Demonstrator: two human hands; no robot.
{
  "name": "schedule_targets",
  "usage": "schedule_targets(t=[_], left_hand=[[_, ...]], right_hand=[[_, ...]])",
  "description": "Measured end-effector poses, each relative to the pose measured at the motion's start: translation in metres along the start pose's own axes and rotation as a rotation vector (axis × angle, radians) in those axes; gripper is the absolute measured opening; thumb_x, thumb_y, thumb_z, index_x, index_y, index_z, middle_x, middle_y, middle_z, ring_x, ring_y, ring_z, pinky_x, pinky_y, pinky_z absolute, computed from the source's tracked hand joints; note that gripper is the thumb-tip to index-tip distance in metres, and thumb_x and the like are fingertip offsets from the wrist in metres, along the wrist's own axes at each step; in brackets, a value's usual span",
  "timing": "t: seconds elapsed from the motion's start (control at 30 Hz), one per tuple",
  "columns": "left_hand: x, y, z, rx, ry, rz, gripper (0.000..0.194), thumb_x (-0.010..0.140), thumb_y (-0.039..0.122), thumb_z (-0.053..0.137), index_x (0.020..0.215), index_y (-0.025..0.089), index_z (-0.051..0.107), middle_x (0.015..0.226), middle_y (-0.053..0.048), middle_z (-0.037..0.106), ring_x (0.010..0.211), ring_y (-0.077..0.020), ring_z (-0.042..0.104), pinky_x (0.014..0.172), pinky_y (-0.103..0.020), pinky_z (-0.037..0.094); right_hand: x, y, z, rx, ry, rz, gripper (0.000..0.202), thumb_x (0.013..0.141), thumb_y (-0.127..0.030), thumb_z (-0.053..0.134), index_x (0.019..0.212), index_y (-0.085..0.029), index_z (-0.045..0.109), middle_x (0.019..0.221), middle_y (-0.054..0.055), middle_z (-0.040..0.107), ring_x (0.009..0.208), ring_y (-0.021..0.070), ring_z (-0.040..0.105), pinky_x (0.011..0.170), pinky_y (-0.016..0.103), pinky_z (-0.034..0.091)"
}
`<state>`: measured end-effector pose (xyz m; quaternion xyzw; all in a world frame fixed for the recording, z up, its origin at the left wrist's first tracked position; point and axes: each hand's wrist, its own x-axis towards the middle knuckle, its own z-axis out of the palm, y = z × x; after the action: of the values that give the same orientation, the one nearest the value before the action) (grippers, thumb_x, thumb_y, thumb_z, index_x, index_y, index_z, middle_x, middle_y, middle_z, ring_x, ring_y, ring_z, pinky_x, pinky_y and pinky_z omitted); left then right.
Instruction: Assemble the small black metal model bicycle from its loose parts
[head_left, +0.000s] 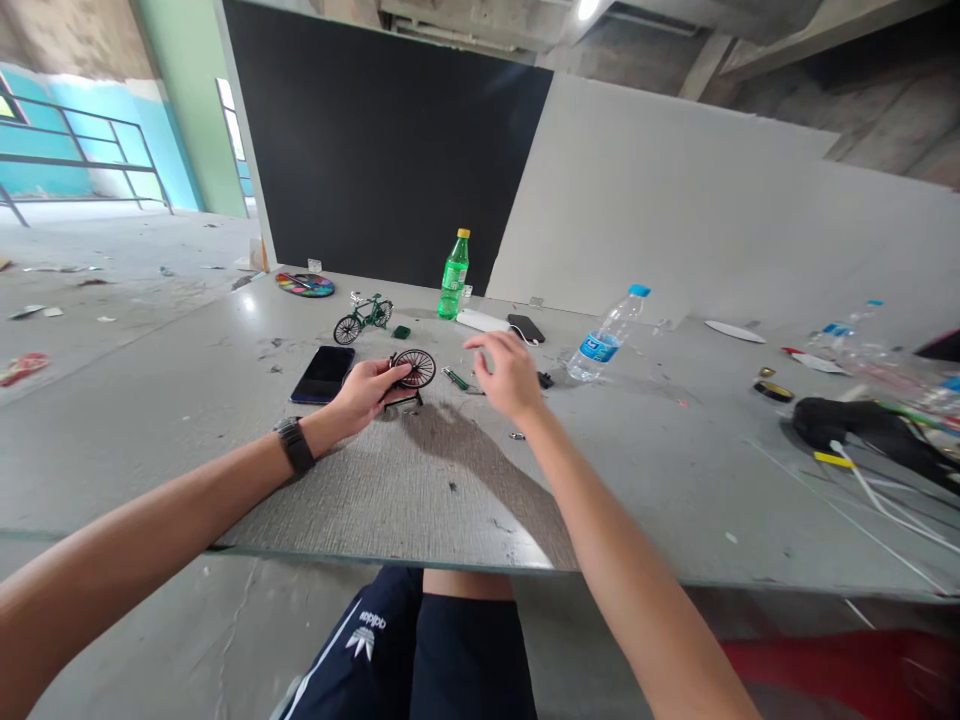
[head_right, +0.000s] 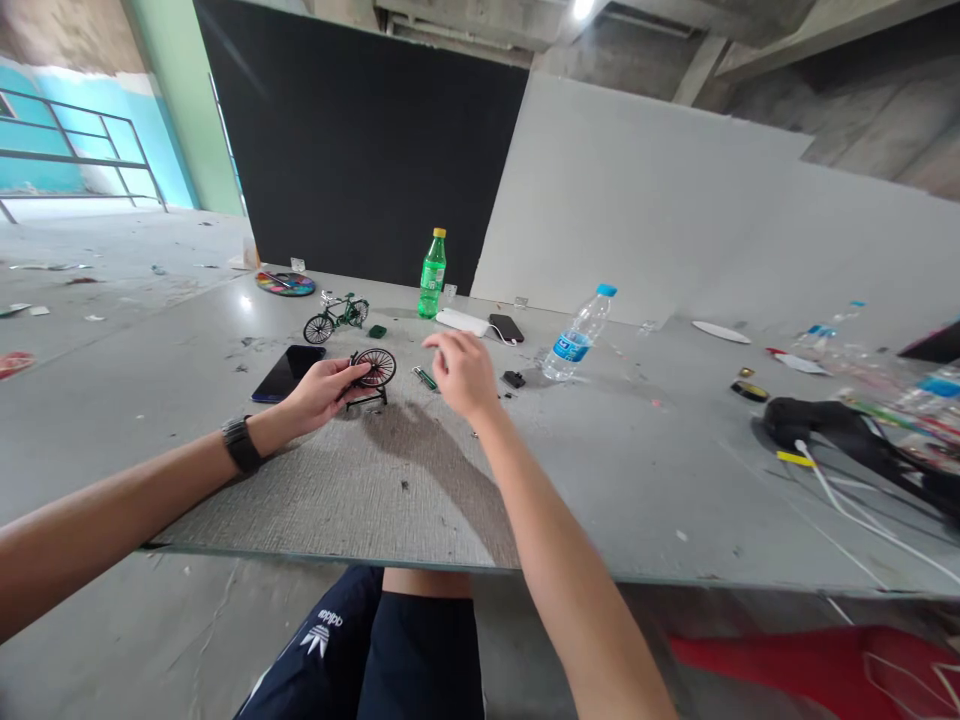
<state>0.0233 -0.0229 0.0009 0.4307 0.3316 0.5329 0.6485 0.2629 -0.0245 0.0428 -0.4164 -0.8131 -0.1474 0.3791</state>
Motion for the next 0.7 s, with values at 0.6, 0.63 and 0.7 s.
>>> schedule_targets(t=[0.6,0.63,0.7], left_hand=[[-0.004,-0.005,0.003,0.131,-0.04,0.034,0.013,0.083,0.02,0.074,0.09,0.009,0.073,0.092,-0.009,0.073,0.078,-0.0131,0.069,0.073,-0.026,0.06],[-0.004,-0.005,0.002,0.135,-0.041,0.036,0.013,0.083,0.02,0.074,0.09,0.009,0.073,0.092,-0.009,0.073,0.077,-0.0132,0.069,0.073,-0.026,0.06],[-0.003,-0.006,0.002,0.142,-0.046,0.037,0.013,0.083,0.02,0.074,0.091,0.009,0.073,0.092,-0.009,0.073,0.078,-0.0139,0.07,0.073,-0.027,0.06]], right_hand=[[-0.017,0.047,0.011,0.269,-0.599,0.294,0.005,0.086,-0.027,0.074,0.09,-0.023,0.074,0.092,0.002,0.073,0.084,0.0178,0.064,0.078,0.031,0.045],[-0.016,0.043,0.013,0.269,-0.634,0.281,0.006,0.085,-0.028,0.075,0.09,-0.024,0.074,0.093,0.003,0.071,0.083,0.0178,0.064,0.077,0.031,0.045],[-0.015,0.037,0.017,0.246,-0.677,0.261,0.008,0.083,-0.028,0.077,0.09,-0.024,0.075,0.095,0.004,0.069,0.086,0.0183,0.062,0.077,0.031,0.044]])
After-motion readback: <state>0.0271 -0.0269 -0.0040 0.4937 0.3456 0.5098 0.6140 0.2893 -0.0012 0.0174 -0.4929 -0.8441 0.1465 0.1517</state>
